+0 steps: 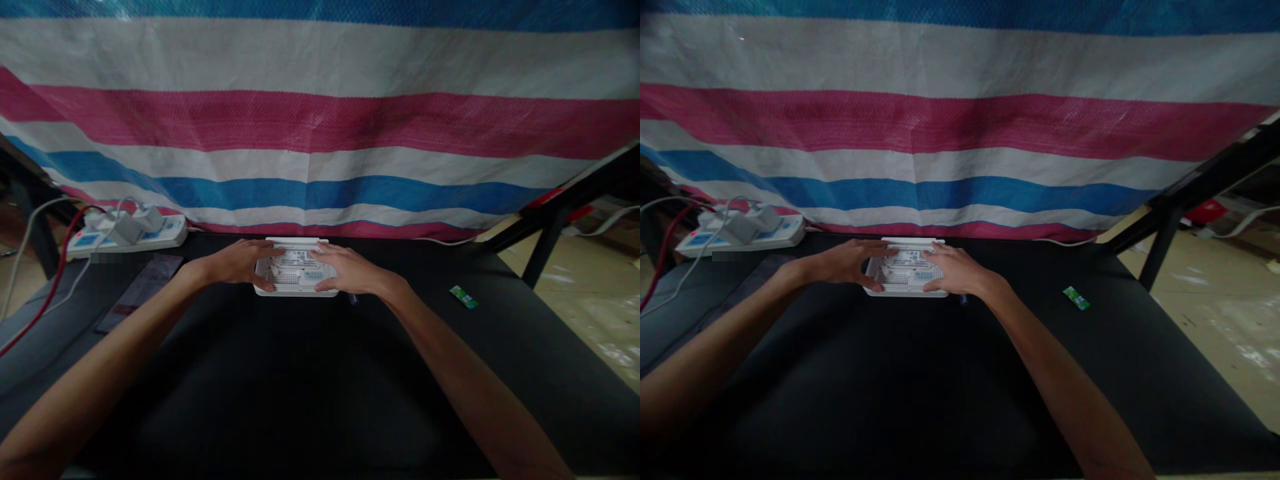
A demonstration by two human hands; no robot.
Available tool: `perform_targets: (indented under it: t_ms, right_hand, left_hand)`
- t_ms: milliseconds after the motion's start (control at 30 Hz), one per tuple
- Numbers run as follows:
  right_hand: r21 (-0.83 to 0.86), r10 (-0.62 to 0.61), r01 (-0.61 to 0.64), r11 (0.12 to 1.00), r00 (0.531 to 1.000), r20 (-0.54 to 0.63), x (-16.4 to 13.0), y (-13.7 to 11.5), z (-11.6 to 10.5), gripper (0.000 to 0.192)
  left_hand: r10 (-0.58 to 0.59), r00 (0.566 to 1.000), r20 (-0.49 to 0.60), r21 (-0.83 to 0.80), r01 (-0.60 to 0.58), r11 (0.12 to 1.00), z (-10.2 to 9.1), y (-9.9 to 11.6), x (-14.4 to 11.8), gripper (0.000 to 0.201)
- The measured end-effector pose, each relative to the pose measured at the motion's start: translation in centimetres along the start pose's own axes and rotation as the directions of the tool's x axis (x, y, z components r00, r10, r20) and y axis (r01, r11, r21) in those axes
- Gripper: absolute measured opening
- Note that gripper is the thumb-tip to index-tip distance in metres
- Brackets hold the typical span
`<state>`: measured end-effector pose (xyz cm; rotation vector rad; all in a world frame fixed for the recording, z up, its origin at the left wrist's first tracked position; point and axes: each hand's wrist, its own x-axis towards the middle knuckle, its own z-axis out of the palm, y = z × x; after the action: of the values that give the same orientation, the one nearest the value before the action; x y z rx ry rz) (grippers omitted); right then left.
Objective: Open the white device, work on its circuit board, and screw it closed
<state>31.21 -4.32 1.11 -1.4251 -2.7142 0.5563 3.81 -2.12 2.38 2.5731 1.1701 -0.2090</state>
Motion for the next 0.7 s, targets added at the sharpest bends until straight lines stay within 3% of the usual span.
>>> perform_targets:
  t_ms: [300,500,700]
  right_hand:
    - [-0.011,0.021,-0.021,1.0,1.0,-0.021,0.2,-0.1,-0.1,0.086]
    - [-0.008,0.008,-0.008,1.0,1.0,-0.021,0.1,0.2,0.0,0.085]
    - [0.003,-0.021,0.021,1.0,0.999,-0.039,0.1,0.4,0.4,0.084]
  left_hand:
    - [0.007,1.0,-0.03,0.029,-0.007,1.0,0.5,-0.2,-0.1,0.088]
    - [0.066,0.997,0.03,-0.067,-0.064,0.996,-0.1,-0.9,-0.8,0.075]
    - [-0.05,0.998,0.024,-0.081,0.051,0.995,-0.3,-1.2,-0.5,0.079]
